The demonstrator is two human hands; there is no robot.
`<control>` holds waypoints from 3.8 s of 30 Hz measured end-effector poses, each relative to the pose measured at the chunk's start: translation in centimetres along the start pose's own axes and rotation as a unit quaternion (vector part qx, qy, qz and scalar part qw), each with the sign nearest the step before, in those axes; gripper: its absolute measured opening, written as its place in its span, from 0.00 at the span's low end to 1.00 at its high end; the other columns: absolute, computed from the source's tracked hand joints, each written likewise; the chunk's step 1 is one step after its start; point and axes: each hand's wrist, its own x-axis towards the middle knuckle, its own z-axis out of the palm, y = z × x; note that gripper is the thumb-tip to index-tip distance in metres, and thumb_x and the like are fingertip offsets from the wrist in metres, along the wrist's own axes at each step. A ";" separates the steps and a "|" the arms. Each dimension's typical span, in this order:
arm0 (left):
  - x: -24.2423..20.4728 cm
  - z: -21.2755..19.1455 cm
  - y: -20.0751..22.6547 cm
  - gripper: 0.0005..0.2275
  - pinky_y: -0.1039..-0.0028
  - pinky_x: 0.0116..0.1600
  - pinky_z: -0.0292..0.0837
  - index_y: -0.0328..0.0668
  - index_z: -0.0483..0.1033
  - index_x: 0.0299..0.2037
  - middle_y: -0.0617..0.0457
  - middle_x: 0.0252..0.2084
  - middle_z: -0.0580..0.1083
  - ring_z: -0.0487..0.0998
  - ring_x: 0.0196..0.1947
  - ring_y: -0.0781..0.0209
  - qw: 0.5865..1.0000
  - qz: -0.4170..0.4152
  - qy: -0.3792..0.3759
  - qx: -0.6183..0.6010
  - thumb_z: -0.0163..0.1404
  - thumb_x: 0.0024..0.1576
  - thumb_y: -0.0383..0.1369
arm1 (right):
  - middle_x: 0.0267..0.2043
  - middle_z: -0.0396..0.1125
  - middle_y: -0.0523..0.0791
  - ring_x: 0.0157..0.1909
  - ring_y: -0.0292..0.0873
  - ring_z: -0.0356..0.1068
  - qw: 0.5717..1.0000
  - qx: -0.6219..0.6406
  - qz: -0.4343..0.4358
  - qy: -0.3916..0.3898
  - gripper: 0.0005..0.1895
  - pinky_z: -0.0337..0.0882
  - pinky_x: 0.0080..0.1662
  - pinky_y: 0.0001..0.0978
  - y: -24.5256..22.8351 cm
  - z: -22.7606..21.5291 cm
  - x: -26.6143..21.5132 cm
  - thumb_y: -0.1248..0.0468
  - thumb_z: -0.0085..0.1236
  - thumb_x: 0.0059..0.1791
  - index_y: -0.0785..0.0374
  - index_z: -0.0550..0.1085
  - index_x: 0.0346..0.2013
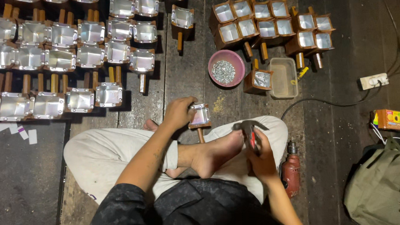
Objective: The person assembles metal housings by drilling holes into small square components, picking up small screws from a bowl, and then securing the pieces together using a screwdriver and a hammer.
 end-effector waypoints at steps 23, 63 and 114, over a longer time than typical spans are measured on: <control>4.0 -0.8 0.0 0.13 0.52 0.36 0.71 0.41 0.73 0.43 0.41 0.33 0.77 0.78 0.35 0.41 0.964 0.125 -0.167 0.165 0.53 0.47 0.21 | 0.24 0.64 0.53 0.17 0.42 0.59 0.946 0.209 0.135 -0.208 0.32 0.55 0.18 0.30 8.5 -0.4 -6.9 0.73 0.51 0.48 0.56 0.60 0.66; 6.2 2.0 2.0 0.11 0.57 0.53 0.66 0.59 0.77 0.51 0.57 0.40 0.81 0.80 0.44 0.54 0.825 0.321 -0.255 0.389 0.52 0.59 0.33 | 0.46 0.78 0.35 0.47 0.36 0.75 0.944 -0.265 0.147 -0.134 0.29 0.70 0.50 0.29 1.6 -4.9 -4.5 0.42 0.57 0.43 0.39 0.75 0.58; -4.4 2.9 -0.1 0.23 0.55 0.60 0.71 0.42 0.76 0.57 0.41 0.51 0.74 0.76 0.55 0.37 0.976 -0.155 0.084 -0.126 0.61 0.48 0.31 | 0.44 0.73 0.54 0.53 0.62 0.72 0.911 -0.386 -0.129 0.070 0.09 0.71 0.53 0.60 6.5 -4.9 32.0 0.62 0.57 0.54 0.57 0.80 0.47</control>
